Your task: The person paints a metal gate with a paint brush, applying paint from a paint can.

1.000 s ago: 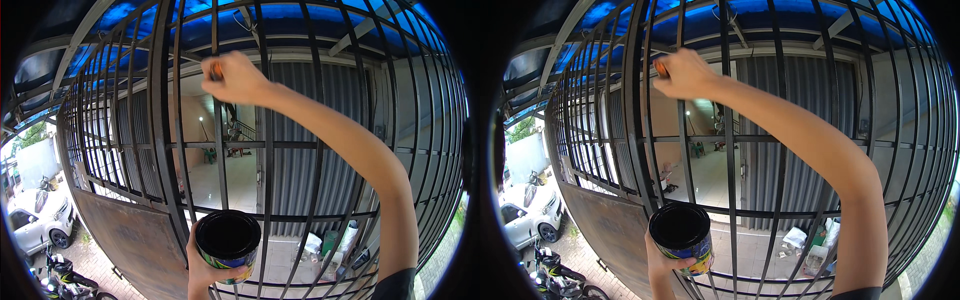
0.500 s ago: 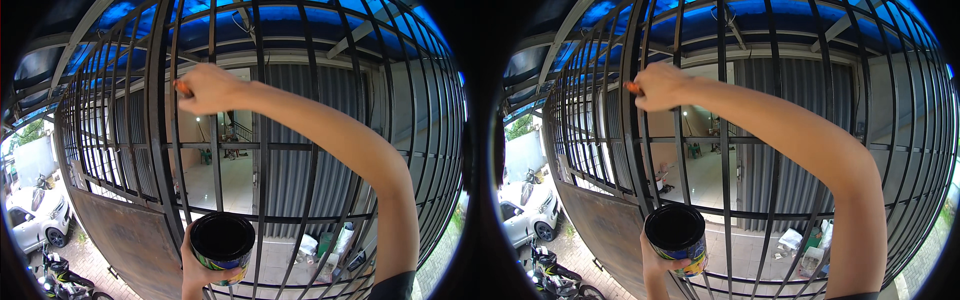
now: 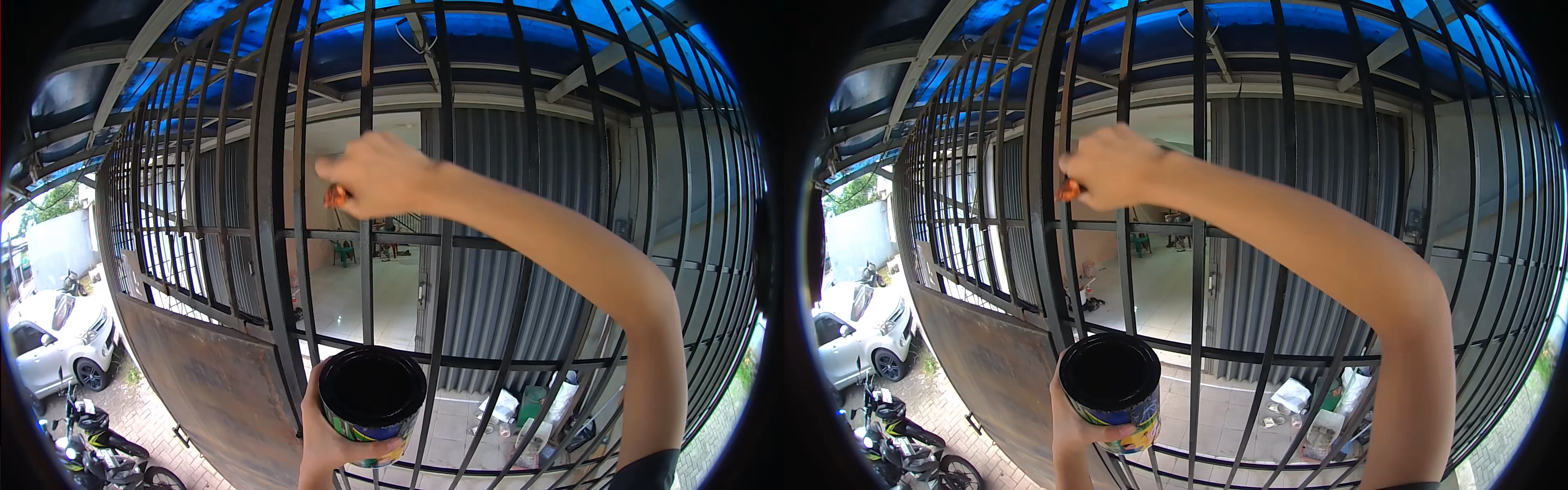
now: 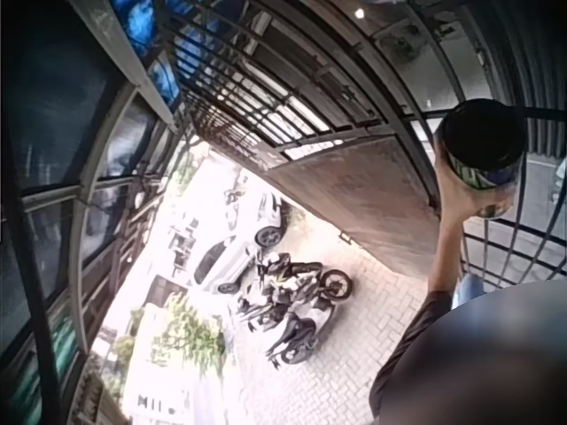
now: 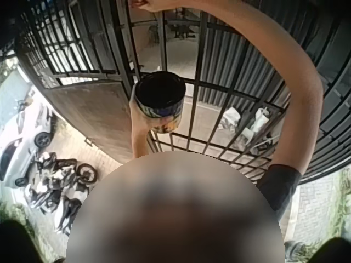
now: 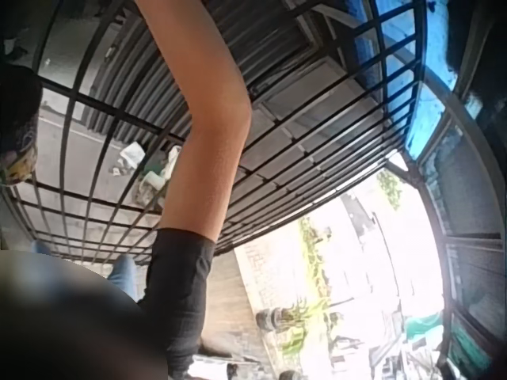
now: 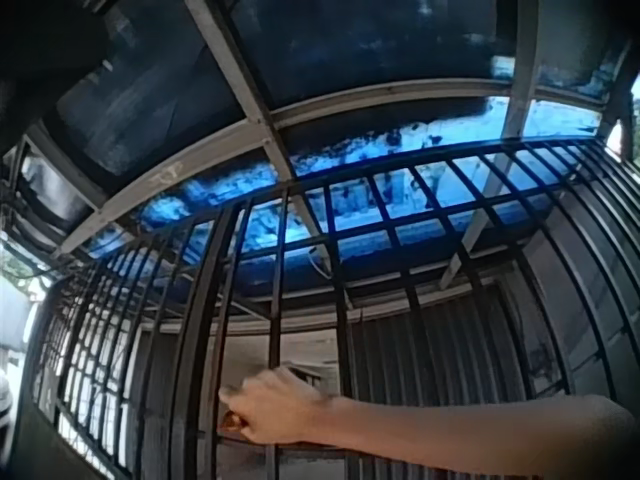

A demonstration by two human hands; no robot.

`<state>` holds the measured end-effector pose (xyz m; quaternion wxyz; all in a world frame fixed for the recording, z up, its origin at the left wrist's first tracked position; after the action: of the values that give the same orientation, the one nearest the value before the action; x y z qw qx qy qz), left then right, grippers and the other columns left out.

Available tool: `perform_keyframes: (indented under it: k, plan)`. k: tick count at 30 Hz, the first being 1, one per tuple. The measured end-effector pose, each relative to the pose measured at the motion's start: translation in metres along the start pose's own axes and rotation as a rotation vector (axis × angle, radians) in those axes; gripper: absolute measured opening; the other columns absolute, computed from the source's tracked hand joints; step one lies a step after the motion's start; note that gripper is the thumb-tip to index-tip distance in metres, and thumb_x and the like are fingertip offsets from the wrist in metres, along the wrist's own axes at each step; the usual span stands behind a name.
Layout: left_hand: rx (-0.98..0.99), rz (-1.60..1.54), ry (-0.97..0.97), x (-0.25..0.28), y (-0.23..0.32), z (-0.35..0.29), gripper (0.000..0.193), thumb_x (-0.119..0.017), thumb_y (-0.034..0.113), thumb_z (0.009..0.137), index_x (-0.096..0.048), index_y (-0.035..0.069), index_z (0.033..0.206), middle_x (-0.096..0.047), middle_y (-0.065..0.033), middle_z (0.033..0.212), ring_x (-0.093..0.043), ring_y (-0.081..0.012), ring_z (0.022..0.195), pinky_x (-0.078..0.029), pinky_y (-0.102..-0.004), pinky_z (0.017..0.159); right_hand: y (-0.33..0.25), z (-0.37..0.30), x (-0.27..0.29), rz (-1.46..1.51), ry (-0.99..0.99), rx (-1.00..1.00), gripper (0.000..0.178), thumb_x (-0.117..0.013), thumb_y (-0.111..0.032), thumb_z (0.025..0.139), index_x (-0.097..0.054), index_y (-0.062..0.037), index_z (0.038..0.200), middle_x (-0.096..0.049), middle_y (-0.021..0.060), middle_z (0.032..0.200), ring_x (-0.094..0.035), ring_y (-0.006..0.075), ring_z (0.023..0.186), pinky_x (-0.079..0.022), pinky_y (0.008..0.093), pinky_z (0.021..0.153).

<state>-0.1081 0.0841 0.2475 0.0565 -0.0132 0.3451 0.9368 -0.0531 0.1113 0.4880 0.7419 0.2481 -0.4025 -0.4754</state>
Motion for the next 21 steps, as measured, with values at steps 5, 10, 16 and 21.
perform_keyframes:
  k: [5,10,16,21]
  plan:
    - [-0.030,0.039,0.016,-0.002,0.007,0.012,0.093,-0.086,0.026,0.036,-0.042,-0.003,0.113,-0.058,-0.0134,0.101,-0.058,-0.0227,0.095,-0.045,-0.0335,0.087,0.039,0.001,0.015,0.409,0.143,-0.184,0.014,-0.057,-0.017,0.071,-0.052,-0.0047,0.065,-0.050,0.0095,0.047,-0.051,0.0230,0.042,-0.043,0.0326,0.047]
    - [-0.037,-0.024,0.015,-0.013,0.013,0.025,0.091,-0.086,0.025,0.037,-0.043,-0.003,0.112,-0.058,-0.0130,0.100,-0.058,-0.0218,0.094,-0.045,-0.0331,0.086,0.098,0.010,0.055,0.109,0.465,-0.187,0.013,-0.058,-0.016,0.071,-0.052,-0.0053,0.066,-0.051,0.0074,0.047,-0.053,0.0214,0.043,-0.042,0.0295,0.045]
    - [-0.100,-0.040,0.038,-0.008,0.014,0.030,0.089,-0.085,0.024,0.039,-0.043,-0.002,0.112,-0.058,-0.0130,0.101,-0.058,-0.0216,0.094,-0.045,-0.0329,0.086,0.046,0.007,0.022,0.057,0.255,0.075,0.014,-0.059,-0.012,0.070,-0.047,-0.0054,0.066,-0.050,0.0051,0.047,-0.056,0.0232,0.045,-0.042,0.0309,0.044]
    - [-0.115,-0.007,0.046,-0.011,0.020,0.030,0.088,-0.085,0.026,0.041,-0.042,-0.003,0.113,-0.058,-0.0133,0.101,-0.058,-0.0217,0.096,-0.044,-0.0332,0.088,0.015,-0.005,0.012,0.282,0.087,0.162,0.011,-0.056,-0.006,0.069,-0.046,-0.0040,0.065,-0.048,0.0041,0.045,-0.054,0.0177,0.043,-0.040,0.0294,0.044]
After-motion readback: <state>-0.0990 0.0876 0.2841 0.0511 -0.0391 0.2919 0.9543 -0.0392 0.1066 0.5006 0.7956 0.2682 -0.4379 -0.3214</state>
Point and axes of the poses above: each hand's wrist, its own z-axis towards the middle knuckle, its own x-axis out of the back of the hand, y = z × x, the point moved 8 cm from there along z, towards the middle knuckle
